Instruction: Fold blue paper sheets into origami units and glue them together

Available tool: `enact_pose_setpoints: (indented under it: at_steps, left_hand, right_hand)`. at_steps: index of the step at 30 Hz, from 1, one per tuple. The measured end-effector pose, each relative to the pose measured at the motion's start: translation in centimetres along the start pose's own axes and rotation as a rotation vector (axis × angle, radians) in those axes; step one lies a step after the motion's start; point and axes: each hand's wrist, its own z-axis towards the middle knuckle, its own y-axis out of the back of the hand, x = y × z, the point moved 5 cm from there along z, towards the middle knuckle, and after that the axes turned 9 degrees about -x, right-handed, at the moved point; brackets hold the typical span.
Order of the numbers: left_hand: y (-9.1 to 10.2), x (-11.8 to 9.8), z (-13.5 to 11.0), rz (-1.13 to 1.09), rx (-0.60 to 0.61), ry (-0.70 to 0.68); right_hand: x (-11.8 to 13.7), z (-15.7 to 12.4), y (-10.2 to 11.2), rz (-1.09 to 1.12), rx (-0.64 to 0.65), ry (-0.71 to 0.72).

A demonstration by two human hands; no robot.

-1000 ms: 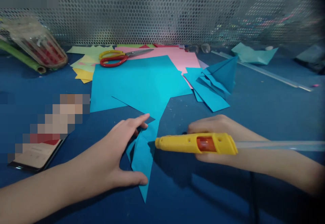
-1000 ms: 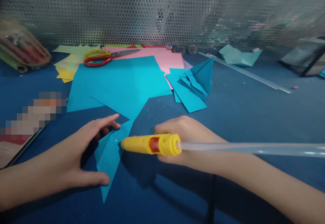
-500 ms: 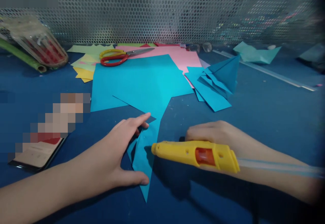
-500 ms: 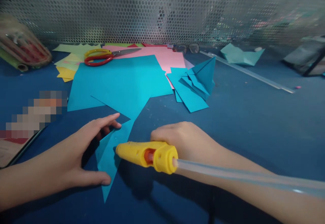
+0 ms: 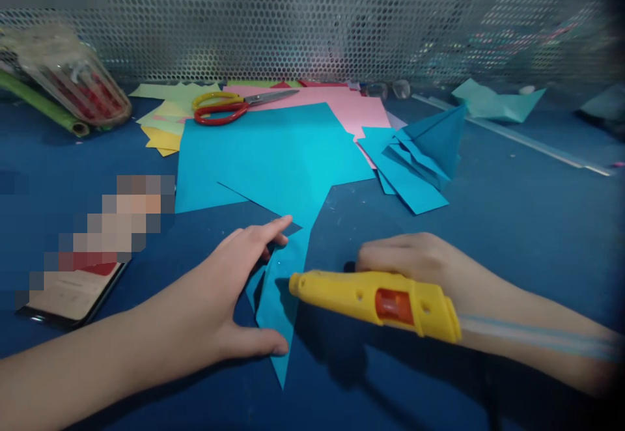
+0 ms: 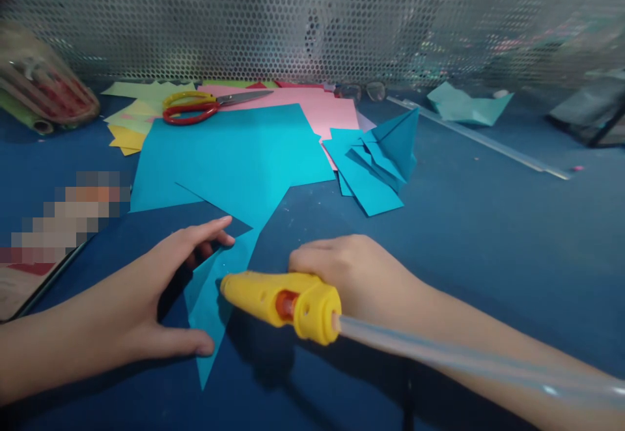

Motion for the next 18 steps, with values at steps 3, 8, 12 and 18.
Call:
enact_pose_setpoints:
  at_steps: [3, 8, 12, 18]
  left_hand:
    - [0.02, 0.02, 0.03, -0.004, -0.003, 0.002]
    - [-0.06, 0.05, 0.16, 0.005, 0.004, 0.004]
    - [-0.02, -0.1, 0.11, 0.006, -0.007, -0.014]
    - [-0.21, 0.06, 0.17, 0.016, -0.004, -0.019]
  right_hand:
    - [0.21, -0.06, -0.11, -0.022, 0.014, 0.057]
    - [-0.25, -0.31, -0.31, 0.037, -0.092, 0.054]
    - [-0.13, -0.44, -0.64, 0.015, -0.092, 0.1]
    - [-0.53, -0.53, -0.35, -0.008, -0.137, 0.087]
